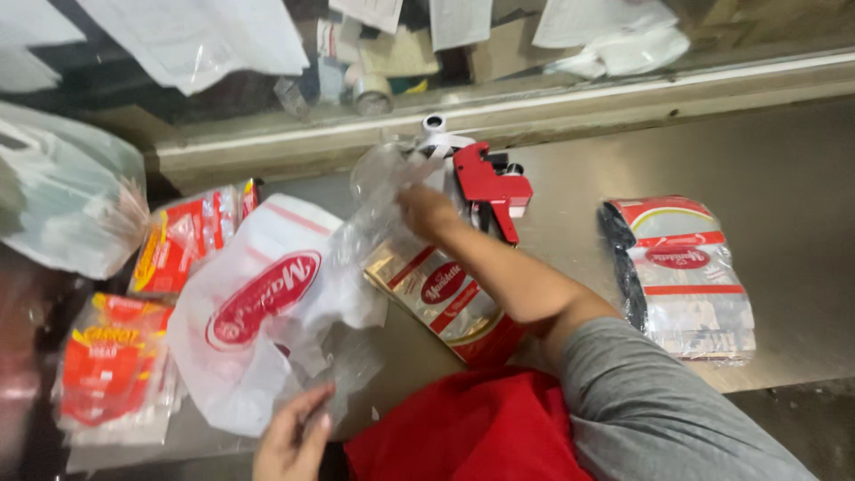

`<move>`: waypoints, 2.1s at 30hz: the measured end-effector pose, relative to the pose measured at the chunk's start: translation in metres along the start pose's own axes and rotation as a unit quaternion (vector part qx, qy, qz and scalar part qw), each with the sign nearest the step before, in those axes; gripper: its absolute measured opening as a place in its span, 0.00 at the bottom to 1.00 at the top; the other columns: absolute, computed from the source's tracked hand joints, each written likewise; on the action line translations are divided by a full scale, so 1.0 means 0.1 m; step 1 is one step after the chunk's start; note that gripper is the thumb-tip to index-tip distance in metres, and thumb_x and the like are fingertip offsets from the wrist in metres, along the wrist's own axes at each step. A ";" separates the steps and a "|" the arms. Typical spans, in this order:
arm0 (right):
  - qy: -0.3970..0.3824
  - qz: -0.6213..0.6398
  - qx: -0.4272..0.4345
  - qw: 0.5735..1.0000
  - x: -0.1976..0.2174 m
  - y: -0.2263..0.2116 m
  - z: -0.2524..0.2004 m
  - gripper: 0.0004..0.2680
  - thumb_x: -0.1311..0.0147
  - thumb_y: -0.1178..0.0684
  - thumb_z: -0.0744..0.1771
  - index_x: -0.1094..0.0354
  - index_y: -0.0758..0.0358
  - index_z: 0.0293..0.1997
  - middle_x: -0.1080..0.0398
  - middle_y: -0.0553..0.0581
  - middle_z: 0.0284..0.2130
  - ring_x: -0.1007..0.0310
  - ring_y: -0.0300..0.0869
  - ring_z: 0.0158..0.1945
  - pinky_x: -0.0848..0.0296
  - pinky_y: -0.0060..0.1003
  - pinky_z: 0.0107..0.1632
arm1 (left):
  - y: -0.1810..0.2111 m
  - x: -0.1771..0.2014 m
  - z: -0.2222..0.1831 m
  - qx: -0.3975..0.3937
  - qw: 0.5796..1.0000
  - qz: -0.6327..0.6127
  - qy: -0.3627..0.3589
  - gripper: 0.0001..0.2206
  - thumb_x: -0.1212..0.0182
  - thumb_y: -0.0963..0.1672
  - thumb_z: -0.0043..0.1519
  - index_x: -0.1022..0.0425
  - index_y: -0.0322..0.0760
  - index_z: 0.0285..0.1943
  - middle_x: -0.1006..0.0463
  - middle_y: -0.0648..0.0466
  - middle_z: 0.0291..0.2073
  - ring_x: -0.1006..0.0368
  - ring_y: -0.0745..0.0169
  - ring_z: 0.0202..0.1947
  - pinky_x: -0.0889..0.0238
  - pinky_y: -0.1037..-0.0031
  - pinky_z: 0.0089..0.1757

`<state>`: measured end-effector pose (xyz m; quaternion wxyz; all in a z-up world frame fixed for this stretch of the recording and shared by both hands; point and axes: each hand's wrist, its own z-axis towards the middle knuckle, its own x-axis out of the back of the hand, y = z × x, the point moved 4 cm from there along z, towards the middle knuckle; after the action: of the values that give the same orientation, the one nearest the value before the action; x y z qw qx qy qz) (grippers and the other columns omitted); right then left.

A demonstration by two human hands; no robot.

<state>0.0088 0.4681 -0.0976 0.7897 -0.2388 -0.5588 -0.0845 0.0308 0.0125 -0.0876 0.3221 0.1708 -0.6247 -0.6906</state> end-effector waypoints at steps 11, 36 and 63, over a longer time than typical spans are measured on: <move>-0.056 0.010 0.250 0.967 0.48 -0.92 -1.49 0.08 0.46 0.54 0.64 0.30 0.54 0.46 0.29 0.62 0.37 0.25 0.58 0.38 0.27 0.53 0.42 | 0.85 -1.00 1.15 -0.157 0.935 0.301 0.098 0.16 0.31 0.43 0.57 0.24 0.42 0.54 0.35 0.31 0.68 0.30 0.30 0.62 0.31 0.62 0.53; -0.329 0.476 -0.162 0.799 0.76 -0.13 -1.66 0.19 0.39 0.60 0.62 0.30 0.66 0.59 0.24 0.55 0.44 0.24 0.44 0.46 0.24 0.39 0.48 | 0.71 -1.18 1.01 -0.058 0.963 0.261 -0.034 0.20 0.42 0.44 0.65 0.30 0.32 0.66 0.27 0.38 0.62 0.25 0.34 0.49 0.32 0.56 0.49; -0.227 0.325 0.194 0.897 0.72 -1.15 -2.14 0.27 0.46 0.64 0.63 0.50 0.62 0.73 0.30 0.65 0.56 0.28 0.52 0.57 0.30 0.46 0.58 | 1.32 -1.53 0.44 -0.252 0.945 0.163 -0.130 0.24 0.41 0.39 0.61 0.33 0.37 0.69 0.26 0.41 0.60 0.23 0.39 0.45 0.27 0.59 0.45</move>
<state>0.1686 0.2767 -0.0548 0.6557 -0.2616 -0.6191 0.3440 0.1455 0.1450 0.0229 0.3787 -0.1111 -0.4861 -0.7797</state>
